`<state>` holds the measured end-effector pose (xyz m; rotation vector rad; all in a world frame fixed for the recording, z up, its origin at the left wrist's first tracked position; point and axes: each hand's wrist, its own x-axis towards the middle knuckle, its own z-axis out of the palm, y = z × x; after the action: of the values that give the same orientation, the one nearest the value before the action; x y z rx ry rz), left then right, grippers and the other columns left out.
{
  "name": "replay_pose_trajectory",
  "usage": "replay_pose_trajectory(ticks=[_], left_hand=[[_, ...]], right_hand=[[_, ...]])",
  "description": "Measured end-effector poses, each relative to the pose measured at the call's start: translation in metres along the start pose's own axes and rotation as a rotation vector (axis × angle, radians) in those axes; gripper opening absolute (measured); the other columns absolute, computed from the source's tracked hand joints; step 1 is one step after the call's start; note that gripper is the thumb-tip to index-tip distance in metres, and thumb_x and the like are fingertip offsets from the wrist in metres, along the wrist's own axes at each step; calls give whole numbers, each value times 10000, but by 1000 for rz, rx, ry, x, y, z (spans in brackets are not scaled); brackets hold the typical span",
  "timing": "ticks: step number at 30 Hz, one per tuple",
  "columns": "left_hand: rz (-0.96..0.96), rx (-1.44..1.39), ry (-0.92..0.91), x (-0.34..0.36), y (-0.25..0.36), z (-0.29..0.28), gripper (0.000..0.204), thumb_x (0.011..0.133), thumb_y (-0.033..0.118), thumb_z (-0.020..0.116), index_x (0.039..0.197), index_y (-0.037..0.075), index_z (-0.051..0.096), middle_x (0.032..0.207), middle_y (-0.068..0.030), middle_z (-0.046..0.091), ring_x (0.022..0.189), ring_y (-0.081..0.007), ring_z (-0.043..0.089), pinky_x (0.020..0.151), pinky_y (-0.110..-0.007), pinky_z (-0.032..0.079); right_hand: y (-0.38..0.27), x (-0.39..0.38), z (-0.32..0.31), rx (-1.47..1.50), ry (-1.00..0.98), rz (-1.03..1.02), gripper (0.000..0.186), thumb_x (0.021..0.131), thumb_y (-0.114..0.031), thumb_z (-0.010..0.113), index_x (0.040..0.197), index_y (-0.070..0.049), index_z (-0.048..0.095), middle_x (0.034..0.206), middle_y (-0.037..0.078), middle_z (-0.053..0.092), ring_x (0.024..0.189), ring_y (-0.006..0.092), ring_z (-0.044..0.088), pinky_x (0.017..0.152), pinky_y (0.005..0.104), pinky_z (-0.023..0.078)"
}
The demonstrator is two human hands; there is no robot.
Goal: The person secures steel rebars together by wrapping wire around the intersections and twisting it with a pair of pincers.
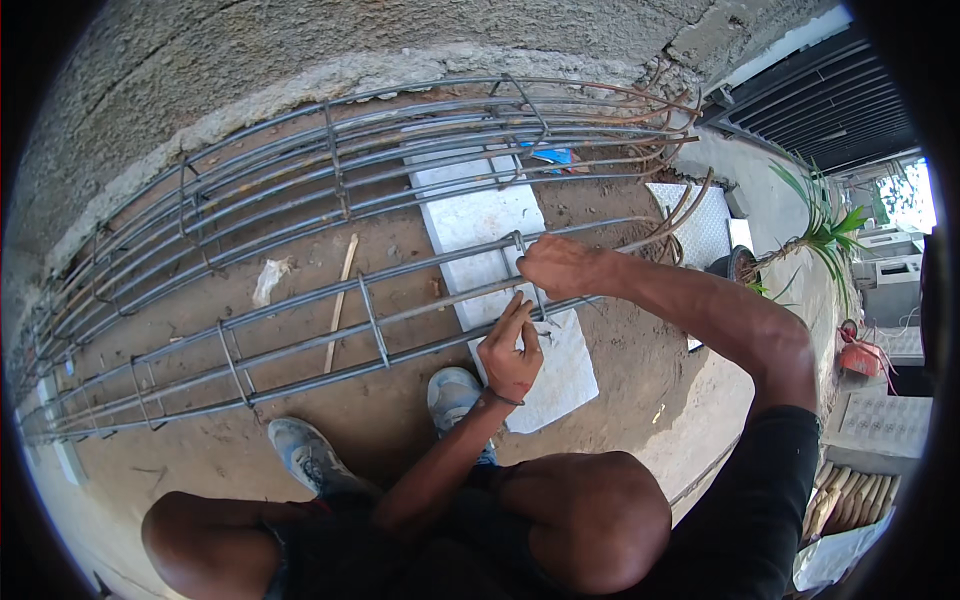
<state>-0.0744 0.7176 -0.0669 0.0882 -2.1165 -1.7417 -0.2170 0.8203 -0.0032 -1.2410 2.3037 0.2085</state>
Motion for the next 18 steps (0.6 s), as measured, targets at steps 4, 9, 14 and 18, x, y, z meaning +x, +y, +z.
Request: replay_pose_trajectory(ticks=[4, 9, 14, 18], left_hand=[[123, 215, 13, 36, -9, -17, 205, 754, -12, 574, 946, -11, 648, 1031, -199, 629, 884, -329, 642, 743, -387, 519], [238, 423, -381, 77, -31, -21, 137, 742, 100, 635, 817, -13, 650, 885, -215, 640, 772, -371, 631, 690, -459, 497], [-163, 423, -609, 86, -33, -18, 168, 695, 167, 694, 692, 3, 658, 700, -231, 614, 695, -392, 614, 650, -449, 487], [-187, 404, -606, 88, -28, -14, 160, 683, 166, 699, 697, 11, 661, 701, -231, 614, 692, -385, 617, 639, -443, 490]], right_hand=[[-7, -10, -1, -390, -26, -362, 73, 652, -48, 593, 646, 8, 639, 659, 160, 623, 693, 247, 642, 578, 333, 510], [-9, -16, -7, -504, 74, -336, 151, 731, -155, 594, 665, -29, 647, 723, 136, 629, 687, 218, 637, 573, 305, 500], [12, 2, -31, 753, -251, 525, 494, 883, -444, 534, 814, 35, 635, 748, 126, 613, 683, 255, 613, 541, 329, 490], [36, 12, -10, 1277, -689, 762, 355, 852, -337, 633, 799, 14, 641, 731, 64, 598, 611, 134, 554, 479, 258, 437]])
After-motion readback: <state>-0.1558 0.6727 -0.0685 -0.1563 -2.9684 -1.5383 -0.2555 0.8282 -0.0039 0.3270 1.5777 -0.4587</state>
